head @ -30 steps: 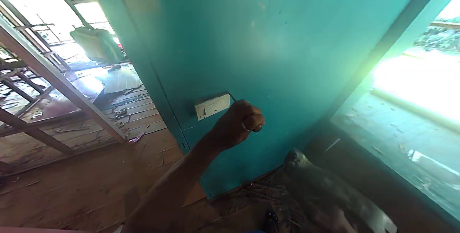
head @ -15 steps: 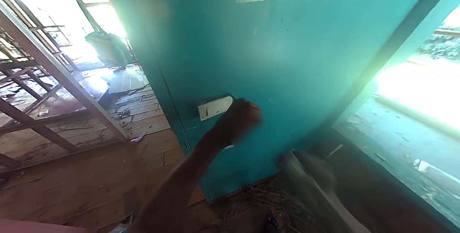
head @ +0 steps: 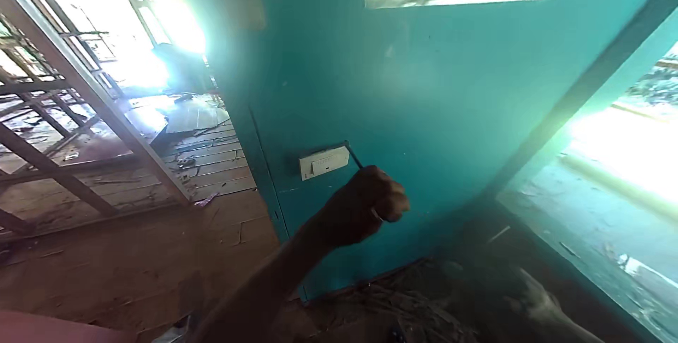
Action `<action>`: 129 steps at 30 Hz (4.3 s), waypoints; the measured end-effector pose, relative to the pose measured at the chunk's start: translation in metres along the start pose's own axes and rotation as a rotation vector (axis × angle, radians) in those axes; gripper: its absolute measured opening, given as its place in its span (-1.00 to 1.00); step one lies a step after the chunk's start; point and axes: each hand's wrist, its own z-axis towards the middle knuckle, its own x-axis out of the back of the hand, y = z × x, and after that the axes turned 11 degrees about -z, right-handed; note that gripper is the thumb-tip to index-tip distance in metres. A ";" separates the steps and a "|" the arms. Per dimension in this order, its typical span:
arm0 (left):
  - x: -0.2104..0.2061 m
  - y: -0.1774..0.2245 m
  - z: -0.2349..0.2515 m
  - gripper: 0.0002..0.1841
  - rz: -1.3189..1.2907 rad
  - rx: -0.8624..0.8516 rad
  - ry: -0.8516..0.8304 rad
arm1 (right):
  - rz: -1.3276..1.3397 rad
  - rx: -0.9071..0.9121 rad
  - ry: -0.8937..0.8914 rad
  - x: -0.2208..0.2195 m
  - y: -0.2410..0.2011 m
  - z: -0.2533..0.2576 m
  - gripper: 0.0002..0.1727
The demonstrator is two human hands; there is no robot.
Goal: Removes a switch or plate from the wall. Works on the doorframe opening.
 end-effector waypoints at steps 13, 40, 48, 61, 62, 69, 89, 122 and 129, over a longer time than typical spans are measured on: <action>-0.002 -0.035 -0.009 -0.93 0.001 0.075 -0.077 | -0.015 0.003 -0.136 -0.003 -0.039 0.027 -0.65; 0.005 -0.010 -0.012 -0.92 0.069 0.015 -0.064 | 0.058 -0.054 0.034 -0.019 0.001 -0.007 -0.73; 0.002 -0.022 -0.010 -0.88 0.021 0.088 -0.074 | -0.029 -0.106 -0.054 -0.017 -0.020 0.002 -0.72; 0.009 -0.035 -0.008 -0.86 -0.050 0.094 -0.048 | -0.063 0.255 0.066 -0.047 -0.006 0.028 -0.74; 0.010 -0.035 -0.007 -0.86 -0.070 0.132 -0.047 | -0.153 0.164 -0.004 -0.056 0.007 0.029 -0.73; 0.010 -0.050 -0.028 -0.86 -0.056 0.194 0.008 | -0.033 0.110 -0.117 -0.056 0.004 0.007 -0.66; -0.002 -0.042 -0.032 -0.88 -0.036 0.248 0.098 | -0.042 0.041 -0.024 -0.027 -0.006 0.000 -0.70; -0.006 -0.048 -0.021 -0.91 -0.003 0.220 0.014 | -0.102 0.177 0.054 -0.050 0.013 0.030 -0.76; -0.008 -0.059 -0.021 -0.94 0.012 0.296 0.020 | -0.134 -0.318 -0.144 -0.036 0.015 0.018 -0.75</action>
